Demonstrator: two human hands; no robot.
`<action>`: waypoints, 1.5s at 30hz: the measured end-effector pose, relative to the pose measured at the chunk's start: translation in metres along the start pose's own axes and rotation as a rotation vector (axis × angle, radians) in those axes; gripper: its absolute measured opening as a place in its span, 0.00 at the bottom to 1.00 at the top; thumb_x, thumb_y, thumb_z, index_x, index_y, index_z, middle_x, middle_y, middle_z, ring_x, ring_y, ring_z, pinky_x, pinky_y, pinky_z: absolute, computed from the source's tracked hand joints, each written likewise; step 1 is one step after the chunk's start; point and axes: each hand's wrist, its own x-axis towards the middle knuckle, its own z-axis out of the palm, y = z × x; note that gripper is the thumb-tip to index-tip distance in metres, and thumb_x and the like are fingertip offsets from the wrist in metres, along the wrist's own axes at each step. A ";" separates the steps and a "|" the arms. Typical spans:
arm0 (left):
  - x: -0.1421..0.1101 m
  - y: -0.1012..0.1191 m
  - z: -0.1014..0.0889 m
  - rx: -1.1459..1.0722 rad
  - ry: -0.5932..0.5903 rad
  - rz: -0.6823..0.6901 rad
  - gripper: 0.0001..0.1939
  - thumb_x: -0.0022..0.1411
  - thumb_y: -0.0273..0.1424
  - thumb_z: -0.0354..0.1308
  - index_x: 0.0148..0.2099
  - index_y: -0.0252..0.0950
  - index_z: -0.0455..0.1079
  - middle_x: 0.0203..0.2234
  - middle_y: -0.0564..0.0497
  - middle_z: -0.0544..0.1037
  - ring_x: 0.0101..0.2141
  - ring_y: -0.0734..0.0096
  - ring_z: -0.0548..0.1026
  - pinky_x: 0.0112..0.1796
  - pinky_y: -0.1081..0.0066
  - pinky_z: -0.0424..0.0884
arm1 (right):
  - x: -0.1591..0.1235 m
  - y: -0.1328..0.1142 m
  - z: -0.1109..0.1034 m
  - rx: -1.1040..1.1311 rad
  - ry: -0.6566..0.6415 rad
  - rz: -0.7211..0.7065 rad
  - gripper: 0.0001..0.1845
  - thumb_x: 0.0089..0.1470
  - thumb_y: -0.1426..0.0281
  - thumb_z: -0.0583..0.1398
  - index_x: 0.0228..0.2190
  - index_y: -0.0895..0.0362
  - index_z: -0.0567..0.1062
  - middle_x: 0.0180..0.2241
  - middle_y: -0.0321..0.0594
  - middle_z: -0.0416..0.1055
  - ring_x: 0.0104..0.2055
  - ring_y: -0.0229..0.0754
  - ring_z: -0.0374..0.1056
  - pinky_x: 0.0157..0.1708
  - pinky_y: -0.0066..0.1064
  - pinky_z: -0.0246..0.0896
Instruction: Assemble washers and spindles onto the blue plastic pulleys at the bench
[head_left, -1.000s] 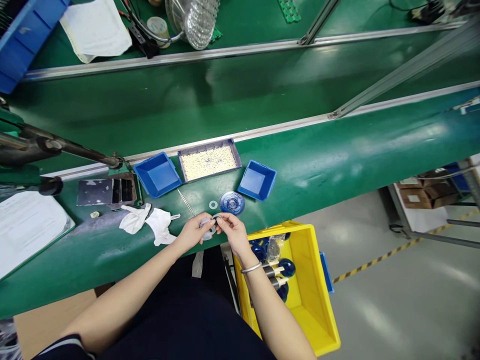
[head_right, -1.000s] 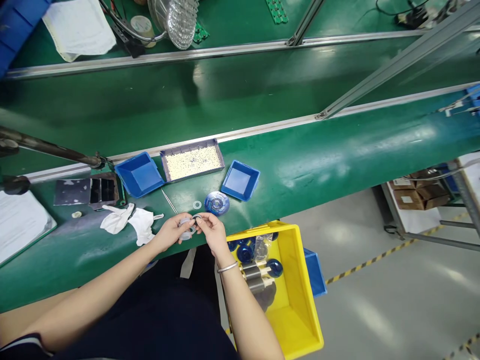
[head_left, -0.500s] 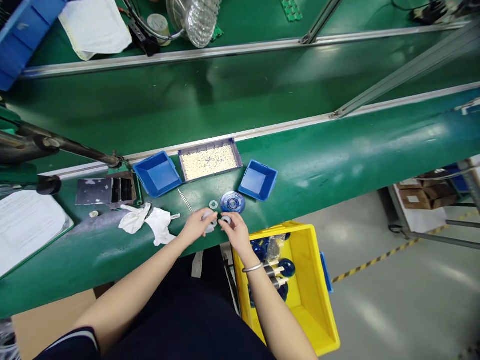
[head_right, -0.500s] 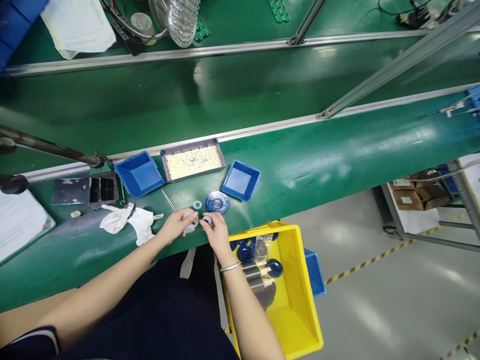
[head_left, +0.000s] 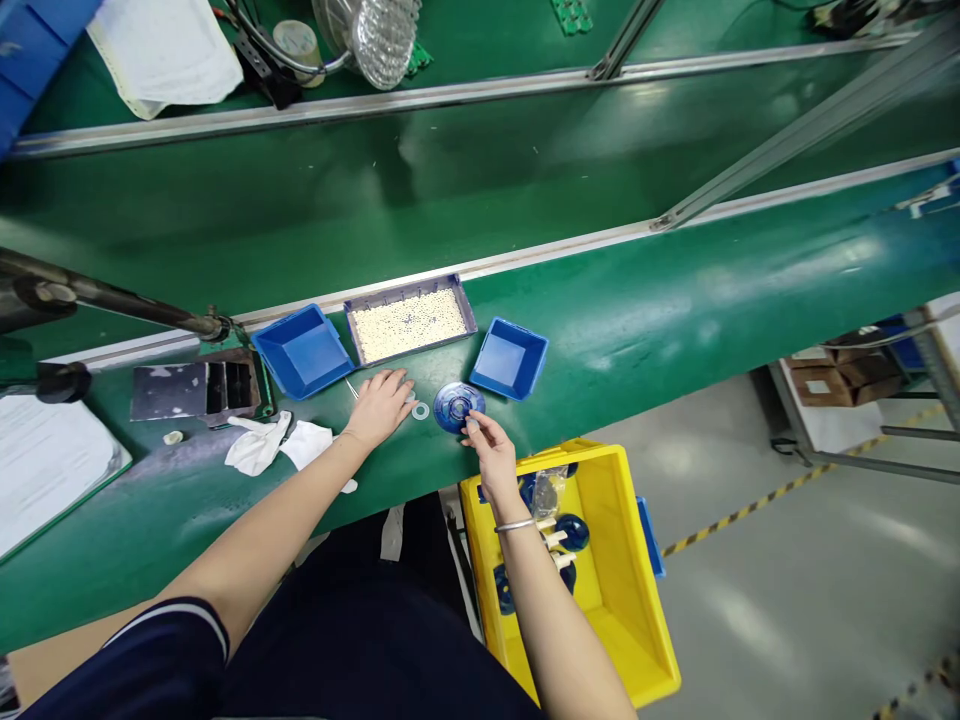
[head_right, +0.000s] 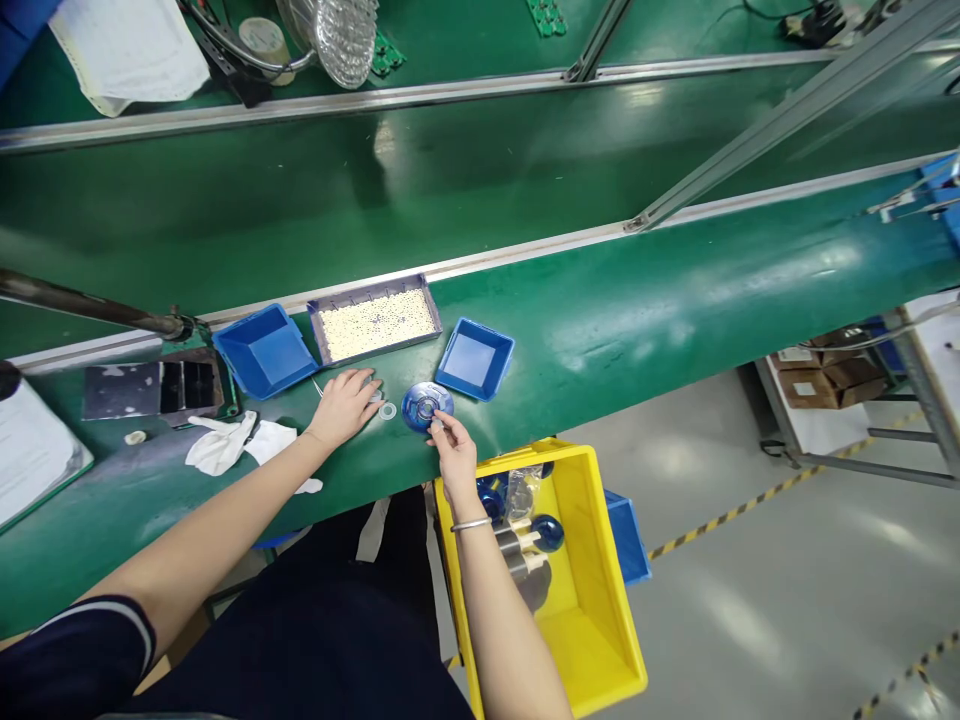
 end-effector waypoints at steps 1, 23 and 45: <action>-0.004 0.000 0.000 0.009 0.019 0.018 0.22 0.67 0.41 0.48 0.58 0.36 0.67 0.59 0.38 0.66 0.59 0.45 0.59 0.55 0.49 0.57 | 0.000 0.002 -0.002 -0.004 0.006 -0.005 0.22 0.48 0.59 0.66 0.44 0.56 0.77 0.40 0.41 0.75 0.37 0.40 0.70 0.38 0.33 0.69; 0.050 0.115 0.005 -0.061 -0.150 -0.271 0.37 0.55 0.31 0.65 0.63 0.29 0.55 0.54 0.35 0.67 0.52 0.48 0.65 0.51 0.56 0.63 | 0.005 0.020 -0.036 -0.190 -0.045 -0.080 0.26 0.47 0.59 0.66 0.46 0.58 0.73 0.43 0.45 0.73 0.45 0.43 0.70 0.52 0.40 0.67; -0.023 0.134 -0.076 -1.621 -0.302 -0.697 0.23 0.54 0.43 0.64 0.45 0.32 0.69 0.37 0.44 0.79 0.32 0.69 0.75 0.34 0.69 0.74 | -0.079 -0.075 -0.019 -0.530 -0.143 -0.614 0.13 0.59 0.69 0.59 0.47 0.52 0.72 0.42 0.43 0.67 0.43 0.41 0.67 0.45 0.36 0.69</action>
